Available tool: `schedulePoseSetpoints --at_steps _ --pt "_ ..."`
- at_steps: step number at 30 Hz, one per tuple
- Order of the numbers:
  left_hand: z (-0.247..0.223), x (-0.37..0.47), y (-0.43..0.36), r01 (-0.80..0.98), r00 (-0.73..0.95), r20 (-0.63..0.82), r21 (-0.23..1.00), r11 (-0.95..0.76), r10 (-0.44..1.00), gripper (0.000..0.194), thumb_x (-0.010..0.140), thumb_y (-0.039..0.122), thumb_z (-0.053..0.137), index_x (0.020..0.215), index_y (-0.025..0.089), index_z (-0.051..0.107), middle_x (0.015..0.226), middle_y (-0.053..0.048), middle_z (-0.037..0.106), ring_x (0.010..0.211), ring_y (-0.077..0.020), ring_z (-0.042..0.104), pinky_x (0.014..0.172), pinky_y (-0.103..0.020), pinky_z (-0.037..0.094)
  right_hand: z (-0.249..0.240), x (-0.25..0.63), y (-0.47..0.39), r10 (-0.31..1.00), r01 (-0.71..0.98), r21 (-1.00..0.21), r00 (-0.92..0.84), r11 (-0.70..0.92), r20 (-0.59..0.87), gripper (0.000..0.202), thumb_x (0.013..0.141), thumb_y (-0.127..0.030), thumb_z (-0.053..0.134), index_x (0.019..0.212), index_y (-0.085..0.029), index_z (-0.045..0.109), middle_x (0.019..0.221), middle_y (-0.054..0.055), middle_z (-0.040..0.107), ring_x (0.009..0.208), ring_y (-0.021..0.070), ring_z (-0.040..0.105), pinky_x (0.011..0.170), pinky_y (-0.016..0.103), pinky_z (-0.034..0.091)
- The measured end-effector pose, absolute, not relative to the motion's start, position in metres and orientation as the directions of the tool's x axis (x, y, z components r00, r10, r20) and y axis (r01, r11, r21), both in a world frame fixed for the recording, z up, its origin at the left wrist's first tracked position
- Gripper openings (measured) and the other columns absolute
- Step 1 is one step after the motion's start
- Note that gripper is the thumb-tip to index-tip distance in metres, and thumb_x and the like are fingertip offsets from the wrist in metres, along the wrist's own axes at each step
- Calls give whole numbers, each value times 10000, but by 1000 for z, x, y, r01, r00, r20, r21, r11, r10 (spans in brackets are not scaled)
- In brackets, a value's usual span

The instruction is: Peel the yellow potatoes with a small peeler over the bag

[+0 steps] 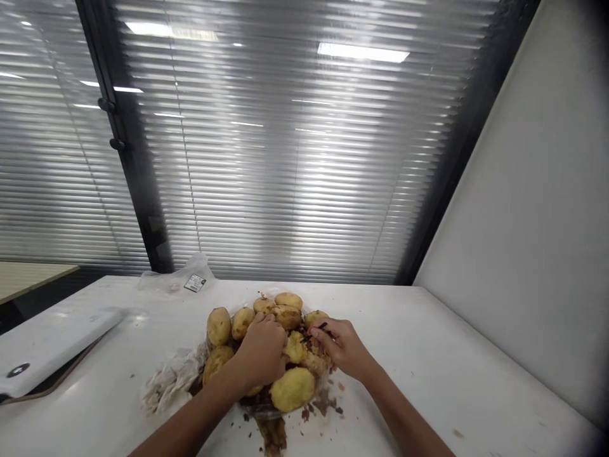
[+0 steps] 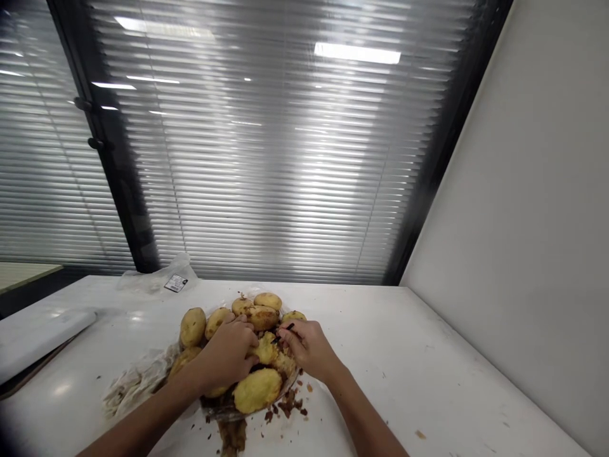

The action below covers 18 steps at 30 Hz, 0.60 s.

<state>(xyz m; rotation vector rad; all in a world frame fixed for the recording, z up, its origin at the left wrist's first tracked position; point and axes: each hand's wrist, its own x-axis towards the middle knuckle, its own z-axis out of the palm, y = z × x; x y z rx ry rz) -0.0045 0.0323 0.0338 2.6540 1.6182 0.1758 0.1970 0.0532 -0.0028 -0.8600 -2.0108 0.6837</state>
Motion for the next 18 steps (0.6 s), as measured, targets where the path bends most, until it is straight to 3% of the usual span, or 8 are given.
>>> schedulePoseSetpoints --at_steps 3,9,15,18 --pt "35 -4 33 885 454 62 83 -458 889 150 683 302 601 641 160 619 742 -84 639 870 -265 552 906 -454 369 -5 197 54 773 263 -766 -465 587 432 290 955 -368 461 800 -184 622 643 18 616 541 128 576 520 221 446" --pt "36 -3 33 890 448 53 74 -450 893 138 694 282 583 638 158 611 754 -84 650 876 -265 554 899 -449 368 -7 195 55 748 323 -683 -404 655 526 281 955 -356 463 816 -183 634 714 38 639 581 130 580 544 223 460" --pt "37 -3 33 883 462 43 75 -464 886 115 678 265 596 639 158 608 748 -85 650 893 -260 548 902 -428 366 -8 195 57 801 248 -807 -451 536 394 294 950 -380 477 799 -177 627 628 14 612 523 122 567 504 216 452" --pt "38 -2 33 883 461 41 72 -463 886 131 692 273 594 637 155 610 747 -88 652 872 -254 552 896 -435 370 -7 193 56 783 298 -742 -410 600 468 289 952 -365 476 802 -175 632 663 26 631 581 130 585 550 221 457"
